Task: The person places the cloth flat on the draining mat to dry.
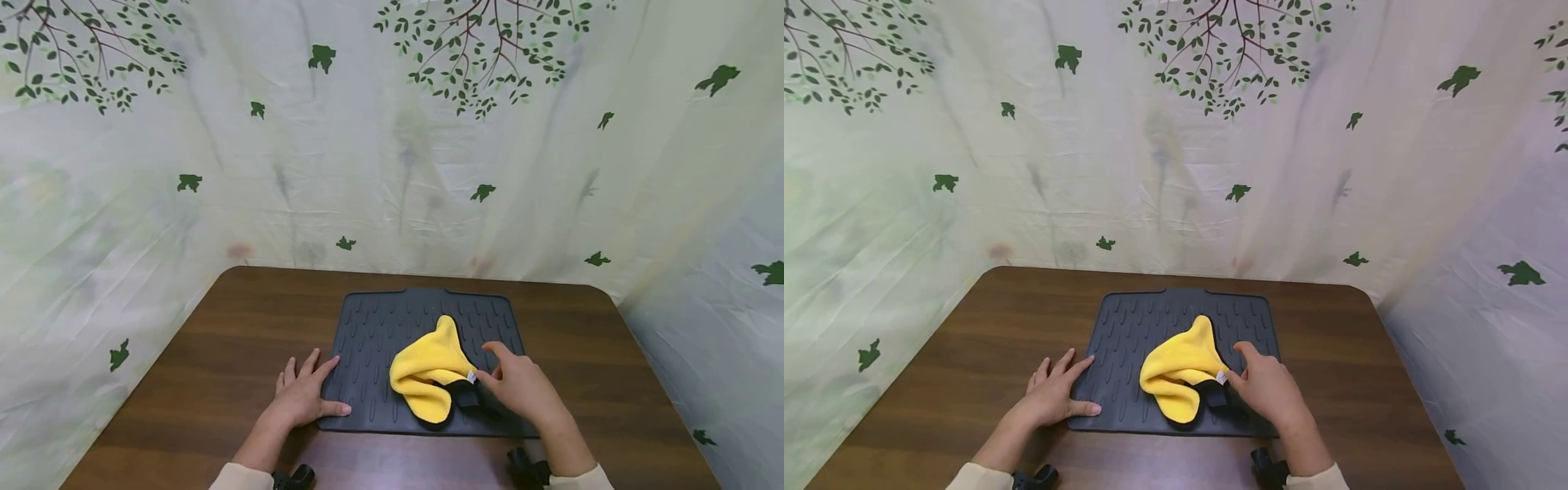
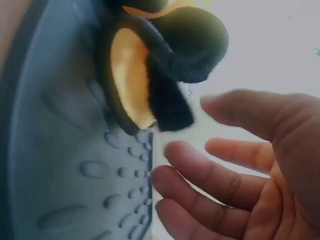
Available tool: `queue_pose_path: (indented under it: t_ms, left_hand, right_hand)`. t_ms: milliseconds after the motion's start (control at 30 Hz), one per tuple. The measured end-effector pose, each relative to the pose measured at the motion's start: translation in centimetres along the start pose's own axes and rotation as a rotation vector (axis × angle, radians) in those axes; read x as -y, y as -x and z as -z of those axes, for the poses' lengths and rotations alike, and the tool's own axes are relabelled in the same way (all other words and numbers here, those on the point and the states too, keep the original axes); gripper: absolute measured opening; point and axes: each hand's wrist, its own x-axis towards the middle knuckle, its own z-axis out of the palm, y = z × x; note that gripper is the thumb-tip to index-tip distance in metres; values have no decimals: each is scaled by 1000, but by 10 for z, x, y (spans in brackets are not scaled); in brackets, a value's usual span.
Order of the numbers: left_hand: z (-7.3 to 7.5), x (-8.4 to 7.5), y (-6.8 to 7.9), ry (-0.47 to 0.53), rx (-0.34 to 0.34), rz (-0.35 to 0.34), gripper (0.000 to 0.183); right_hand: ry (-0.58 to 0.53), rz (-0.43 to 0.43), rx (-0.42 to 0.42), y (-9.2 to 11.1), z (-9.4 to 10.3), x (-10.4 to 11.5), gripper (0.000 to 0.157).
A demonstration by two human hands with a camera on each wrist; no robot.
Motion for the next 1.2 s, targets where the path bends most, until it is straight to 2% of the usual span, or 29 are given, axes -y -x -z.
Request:
queue_pose_path:
  t_ms: [67, 133, 300, 400, 500, 567, 700, 867, 933, 1000, 1033, 1133, 1200]
  left_hand:
    - [3, -5, 3, 18, -10, 0, 103]
    - [3, -13, 5, 21, -48, -22, 95]
    - [-7, -42, 8, 33, -144, -131, 63]
    - [-17, -58, 11, 74, -110, -186, 56]
    - [-26, -73, 15, 115, -62, -220, 64]
    - [-33, -82, 16, 132, -67, -232, 70]
    - [-47, -95, 12, 149, -186, -231, 66]
    - [-57, -105, 5, 213, -337, -230, 23]
    - [-58, -107, 3, 237, -366, -234, 16]
    - [-58, -109, 2, 238, -371, -231, 18]
    - [-58, -109, 2, 223, -354, -224, 26]
    - [-58, -109, 2, 161, -243, -210, 72]
    - [-59, -109, 2, 112, -167, -223, 92]
  right_hand:
    - [-11, -23, 79, 0, -2, 1, 57]
    - [-21, -25, 128, 0, -6, 2, 60]
    - [-77, 8, 171, -2, -15, 6, 57]
    - [-133, 59, 165, -3, -21, 8, 52]
    - [-166, 129, 165, -2, -27, 10, 51]
    - [-171, 178, 154, -2, -30, 11, 52]
    - [-126, 239, 106, -2, -37, 15, 48]
    - [-62, 255, 7, -3, -44, 18, 29]
    - [-51, 245, -33, -3, -47, 19, 24]
    - [-35, 222, -72, -4, -49, 18, 24]
    - [-21, 207, -88, -5, -50, 18, 24]
    - [14, 155, -114, -6, -51, 16, 23]
    - [31, 129, -123, -6, -51, 14, 21]
